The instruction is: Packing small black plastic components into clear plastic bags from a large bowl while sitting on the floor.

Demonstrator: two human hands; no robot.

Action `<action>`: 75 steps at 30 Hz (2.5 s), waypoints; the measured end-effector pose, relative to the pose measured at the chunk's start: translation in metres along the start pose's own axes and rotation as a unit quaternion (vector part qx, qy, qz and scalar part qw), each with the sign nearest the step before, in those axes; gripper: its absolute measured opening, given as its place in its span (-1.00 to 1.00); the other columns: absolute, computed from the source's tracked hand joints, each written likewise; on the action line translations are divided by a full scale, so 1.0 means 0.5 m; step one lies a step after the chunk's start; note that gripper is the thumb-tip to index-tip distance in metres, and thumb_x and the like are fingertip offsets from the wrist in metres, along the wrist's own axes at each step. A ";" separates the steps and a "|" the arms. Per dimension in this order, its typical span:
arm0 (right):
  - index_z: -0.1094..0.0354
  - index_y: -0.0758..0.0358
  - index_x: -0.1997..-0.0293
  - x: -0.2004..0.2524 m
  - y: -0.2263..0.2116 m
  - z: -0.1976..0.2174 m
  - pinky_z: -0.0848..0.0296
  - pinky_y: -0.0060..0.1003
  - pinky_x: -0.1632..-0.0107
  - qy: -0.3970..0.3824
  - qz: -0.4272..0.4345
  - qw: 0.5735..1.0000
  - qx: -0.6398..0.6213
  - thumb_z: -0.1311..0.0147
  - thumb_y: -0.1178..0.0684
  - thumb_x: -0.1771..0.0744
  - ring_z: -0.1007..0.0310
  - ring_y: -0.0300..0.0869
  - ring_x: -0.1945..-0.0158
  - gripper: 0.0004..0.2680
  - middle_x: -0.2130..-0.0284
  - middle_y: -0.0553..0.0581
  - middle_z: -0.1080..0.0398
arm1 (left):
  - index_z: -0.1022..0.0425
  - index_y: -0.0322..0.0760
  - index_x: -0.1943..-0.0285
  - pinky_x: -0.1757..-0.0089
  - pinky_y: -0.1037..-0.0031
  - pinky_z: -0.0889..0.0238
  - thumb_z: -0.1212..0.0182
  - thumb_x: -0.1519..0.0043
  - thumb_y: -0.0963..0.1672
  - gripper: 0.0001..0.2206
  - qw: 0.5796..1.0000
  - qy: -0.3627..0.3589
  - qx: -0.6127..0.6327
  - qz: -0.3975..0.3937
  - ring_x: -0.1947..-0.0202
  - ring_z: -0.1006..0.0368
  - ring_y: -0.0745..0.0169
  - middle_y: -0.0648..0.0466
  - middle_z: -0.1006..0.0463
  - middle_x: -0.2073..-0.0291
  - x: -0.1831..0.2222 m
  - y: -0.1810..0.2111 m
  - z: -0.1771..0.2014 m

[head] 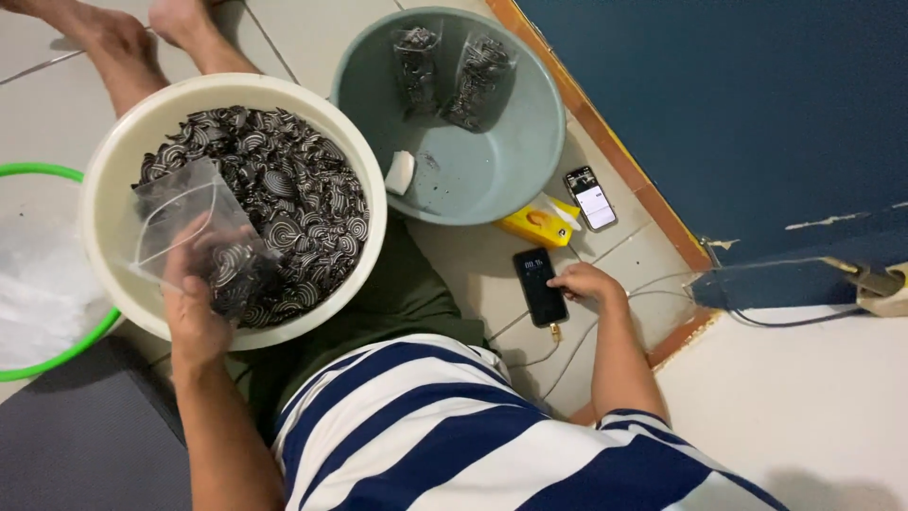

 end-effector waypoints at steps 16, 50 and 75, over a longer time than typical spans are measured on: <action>-0.48 0.28 0.43 -0.025 0.000 0.001 -0.45 -0.30 0.22 0.027 0.016 0.993 0.112 -0.27 -0.07 -0.27 -0.46 -0.16 0.40 -0.79 0.48 0.15 -0.46 | -0.03 -0.34 -0.55 -0.16 0.19 -0.40 0.19 -0.42 0.19 -0.31 0.999 0.004 0.036 0.012 -0.13 -0.42 -0.06 -0.22 -0.39 -0.14 0.002 -0.008 0.000; -0.45 0.26 0.28 -0.008 -0.002 -0.002 -0.40 -0.32 0.25 0.023 -0.025 0.998 0.049 -0.23 -0.07 -0.31 -0.39 -0.18 0.37 -0.80 0.44 0.14 -0.41 | 0.00 -0.34 -0.56 -0.13 0.21 -0.38 0.19 -0.41 0.19 -0.30 0.999 0.013 0.041 0.029 -0.11 -0.41 -0.09 -0.27 -0.38 -0.19 0.013 -0.023 0.010; -0.11 0.45 -0.22 -0.038 -0.026 -0.078 -0.53 -0.08 -0.06 0.169 -0.065 0.961 0.211 -0.63 -0.05 0.05 -0.53 0.11 0.01 -0.17 0.04 0.34 -0.46 | 0.02 -0.33 -0.58 -0.16 0.16 -0.42 0.25 -0.45 0.15 -0.35 0.999 -0.010 0.047 0.009 -0.12 -0.42 -0.08 -0.26 -0.38 -0.18 0.006 -0.021 0.005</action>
Point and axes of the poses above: each hand's wrist, its own x-axis away from the middle knuckle, its own z-axis out of the back of the hand, y = z × x, the point moved 7 cm from there along -x, towards the middle knuckle
